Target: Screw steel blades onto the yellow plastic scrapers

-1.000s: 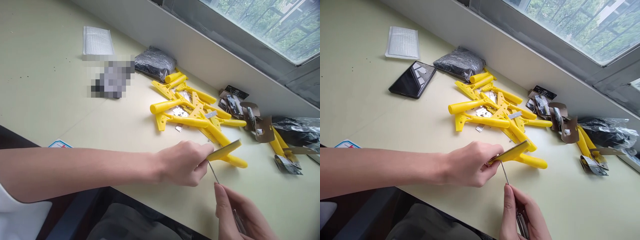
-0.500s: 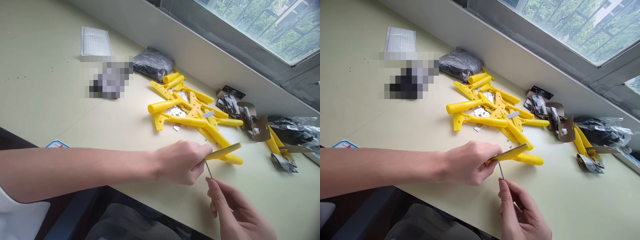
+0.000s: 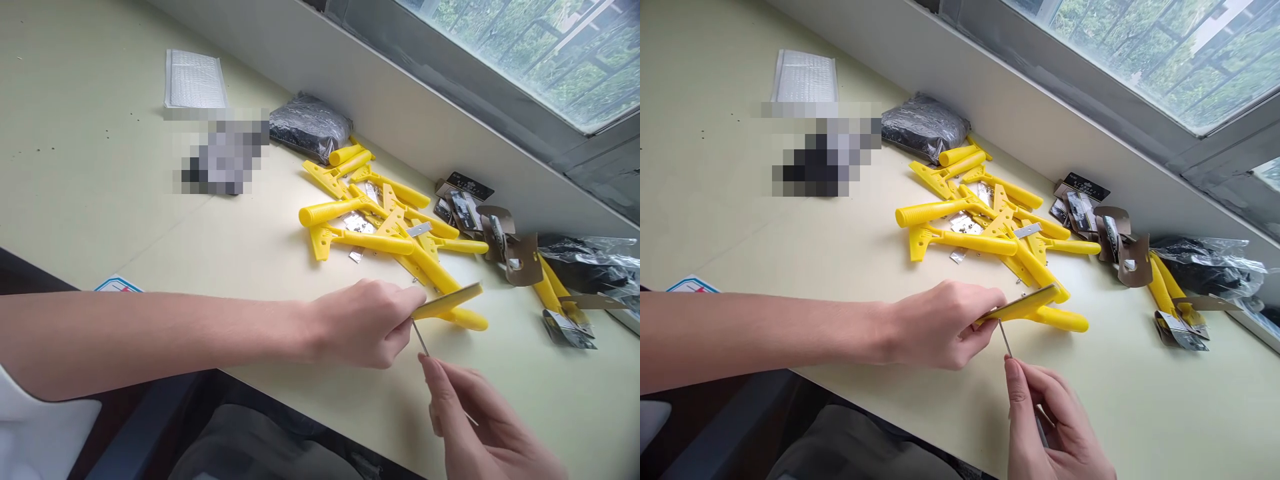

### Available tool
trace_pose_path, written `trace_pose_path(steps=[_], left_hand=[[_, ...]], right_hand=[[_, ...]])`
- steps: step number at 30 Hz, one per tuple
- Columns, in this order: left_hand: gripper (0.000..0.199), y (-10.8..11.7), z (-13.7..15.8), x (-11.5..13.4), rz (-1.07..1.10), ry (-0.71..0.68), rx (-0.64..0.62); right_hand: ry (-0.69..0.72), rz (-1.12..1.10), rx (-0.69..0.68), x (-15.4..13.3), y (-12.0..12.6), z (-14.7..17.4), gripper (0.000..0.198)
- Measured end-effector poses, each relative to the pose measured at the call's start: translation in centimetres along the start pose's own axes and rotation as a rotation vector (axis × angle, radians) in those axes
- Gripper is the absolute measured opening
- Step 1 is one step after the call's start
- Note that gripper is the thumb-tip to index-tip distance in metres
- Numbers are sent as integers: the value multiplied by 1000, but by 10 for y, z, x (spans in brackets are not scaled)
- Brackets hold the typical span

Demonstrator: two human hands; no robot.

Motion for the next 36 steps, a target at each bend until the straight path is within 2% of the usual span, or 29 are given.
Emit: trace_pose_path(steps=[4,5,8,11,14,18,22,29,36], left_hand=[[8,0,0,0,-28,-8,3],[8,0,0,0,-29,-6,2],[9,0,0,0,-23,-5,1],[10,0,0,0,-23,-2,3],[7,-1,0,-3,-13,17,3],[7,0,-1,-7,-3,15,8],[10,5,-5,-12,-81,0,-8],[18,17,-15,-27,-310,-35,0],[21,27,-27,-43,-489,-115,36]], right_hand=[[47,-16,68,-11,-9,9,36],[46,-18,54,-12,-11,10,39],[-37,-6,-30,-7,-12,9,63],[-120,122,-118,5,-6,0,62],[-125,197,-141,12,0,-10,58],[-37,162,-63,5,1,-15,47],[48,82,-30,-3,-7,-15,40],[128,-2,-180,5,-24,-38,36],[376,42,-249,31,-16,-69,32]])
Point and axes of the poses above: each hand's wrist, its own z-axis away from the middle knuckle, its own y-axis out of the back of the hand, x = y × z, the point moved 2 cm from there along -z, towards the middle knuckle, and after that the axes turned 1 degree about z, right-handed, at the moved point
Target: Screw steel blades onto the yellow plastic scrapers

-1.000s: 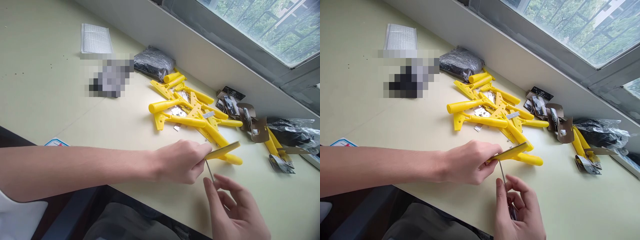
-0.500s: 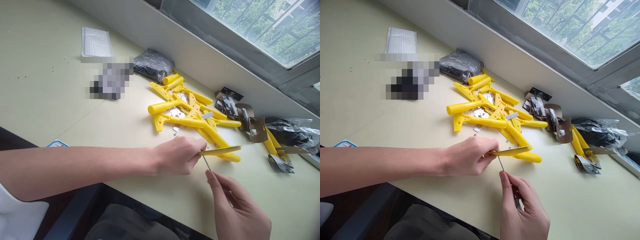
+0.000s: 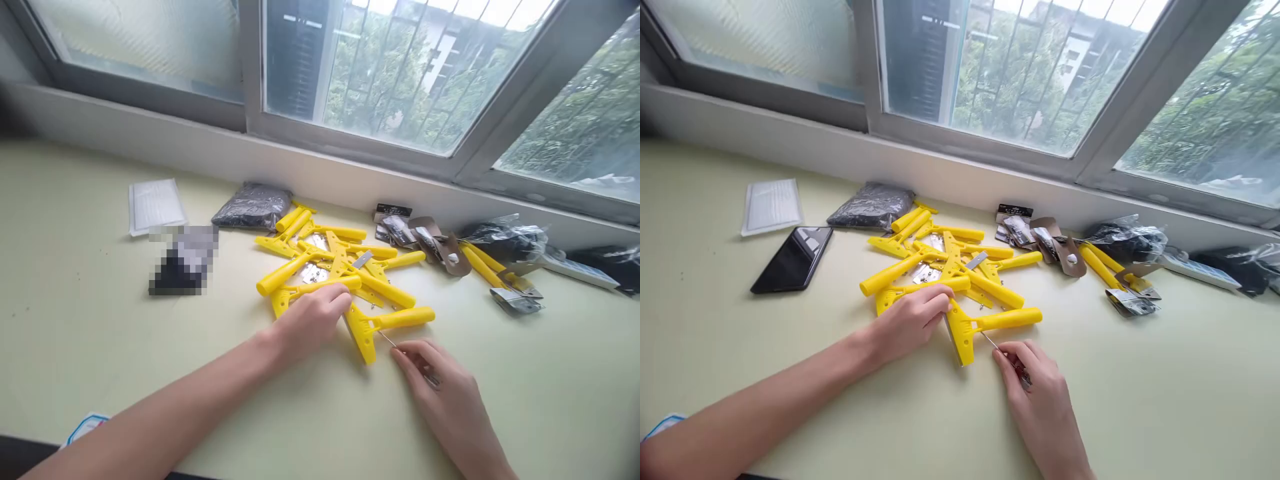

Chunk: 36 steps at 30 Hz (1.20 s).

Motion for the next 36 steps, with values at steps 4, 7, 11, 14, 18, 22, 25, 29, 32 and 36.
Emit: trace_pose_path(steps=[4,7,11,14,18,22,25,29,32,36], left_hand=[[22,2,-4,0,-42,-22,19],[21,3,-5,1,-60,-37,27],[22,4,-7,-2,-79,-37,45],[21,4,-8,-5,-95,-30,66],[28,4,-8,-8,-117,-16,103],[43,3,-5,-10,-153,37,123],[49,2,-4,-10,-175,89,95],[39,2,-6,3,-134,61,14],[28,1,-7,18,-41,-45,-133],[32,-5,-2,19,-92,-70,-250]], right_hand=[[39,-4,1,13,1,1,33],[70,-19,82,14,0,4,33],[178,130,143,10,7,-8,42],[354,331,13,9,13,-35,47],[526,416,-102,17,14,-74,22],[560,396,-12,31,13,-86,30],[475,372,129,47,20,-85,33],[277,340,312,70,35,-92,31],[201,280,358,76,38,-100,31],[163,177,399,72,36,-107,42]])
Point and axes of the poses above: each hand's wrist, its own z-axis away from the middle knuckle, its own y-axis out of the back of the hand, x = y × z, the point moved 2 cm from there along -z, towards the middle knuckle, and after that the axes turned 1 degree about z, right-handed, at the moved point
